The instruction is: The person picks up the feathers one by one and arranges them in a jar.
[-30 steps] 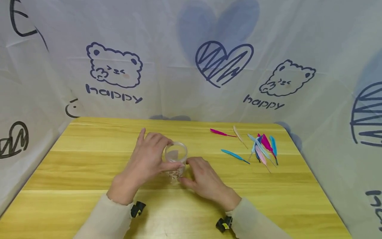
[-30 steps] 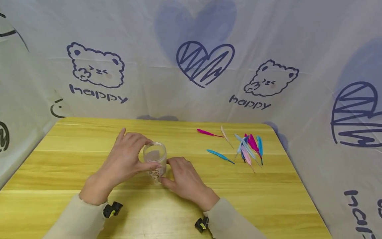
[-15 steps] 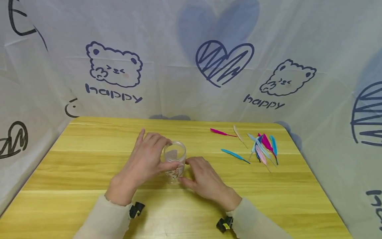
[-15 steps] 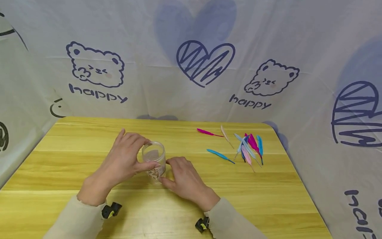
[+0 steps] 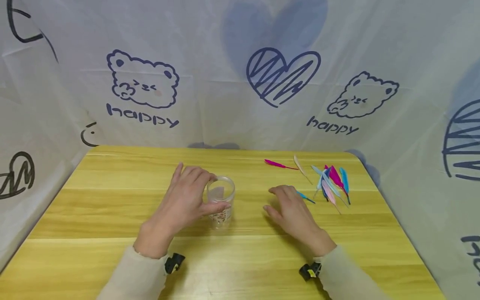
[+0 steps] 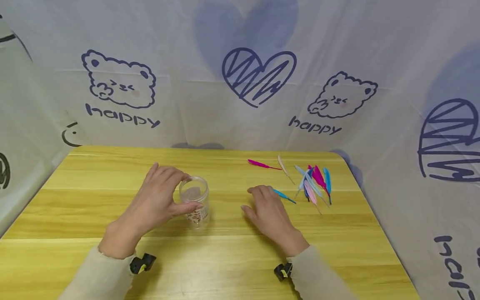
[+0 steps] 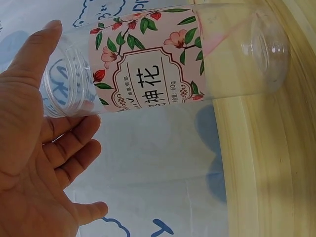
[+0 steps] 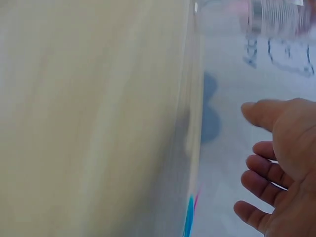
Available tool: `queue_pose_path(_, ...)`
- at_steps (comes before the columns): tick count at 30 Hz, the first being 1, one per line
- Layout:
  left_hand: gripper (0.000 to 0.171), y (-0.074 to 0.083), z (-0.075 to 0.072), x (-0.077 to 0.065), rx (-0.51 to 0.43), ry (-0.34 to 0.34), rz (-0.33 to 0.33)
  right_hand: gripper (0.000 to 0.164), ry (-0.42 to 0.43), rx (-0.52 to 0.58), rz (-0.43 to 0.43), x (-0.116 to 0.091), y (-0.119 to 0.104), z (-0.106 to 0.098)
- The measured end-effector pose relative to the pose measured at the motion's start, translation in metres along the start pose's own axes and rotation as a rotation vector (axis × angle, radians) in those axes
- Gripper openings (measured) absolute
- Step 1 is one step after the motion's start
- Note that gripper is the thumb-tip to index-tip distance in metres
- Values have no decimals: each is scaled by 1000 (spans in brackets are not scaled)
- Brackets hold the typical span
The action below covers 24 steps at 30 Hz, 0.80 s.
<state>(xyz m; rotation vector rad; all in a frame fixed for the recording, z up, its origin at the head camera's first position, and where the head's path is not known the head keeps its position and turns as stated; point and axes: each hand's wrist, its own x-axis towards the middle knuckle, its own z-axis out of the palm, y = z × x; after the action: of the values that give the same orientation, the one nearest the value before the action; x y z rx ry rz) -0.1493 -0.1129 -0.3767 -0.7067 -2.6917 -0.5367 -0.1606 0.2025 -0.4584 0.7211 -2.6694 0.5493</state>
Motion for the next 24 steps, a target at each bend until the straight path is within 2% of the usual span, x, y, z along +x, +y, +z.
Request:
queue_pose_path(4,75,1,2,2,-7,6,6,45,33,-66,56,-9,32,-14)
queue_pose_path(7,74,2,2,2,-8,16,14,41,45,-116,128,-15,55,-22)
queue_pose_path(12,74,2,3,2,-13,29,26,37,-1,-142,258,-24,83,-32)
queue_pose_path(17,75,1,2,1,-14,20,11,31,-80,-113,307,-24,94,-33)
queue_pose_path(24,76,1,0,1,-18,-17,-15,25,-141,-101,382,-19,95,-28)
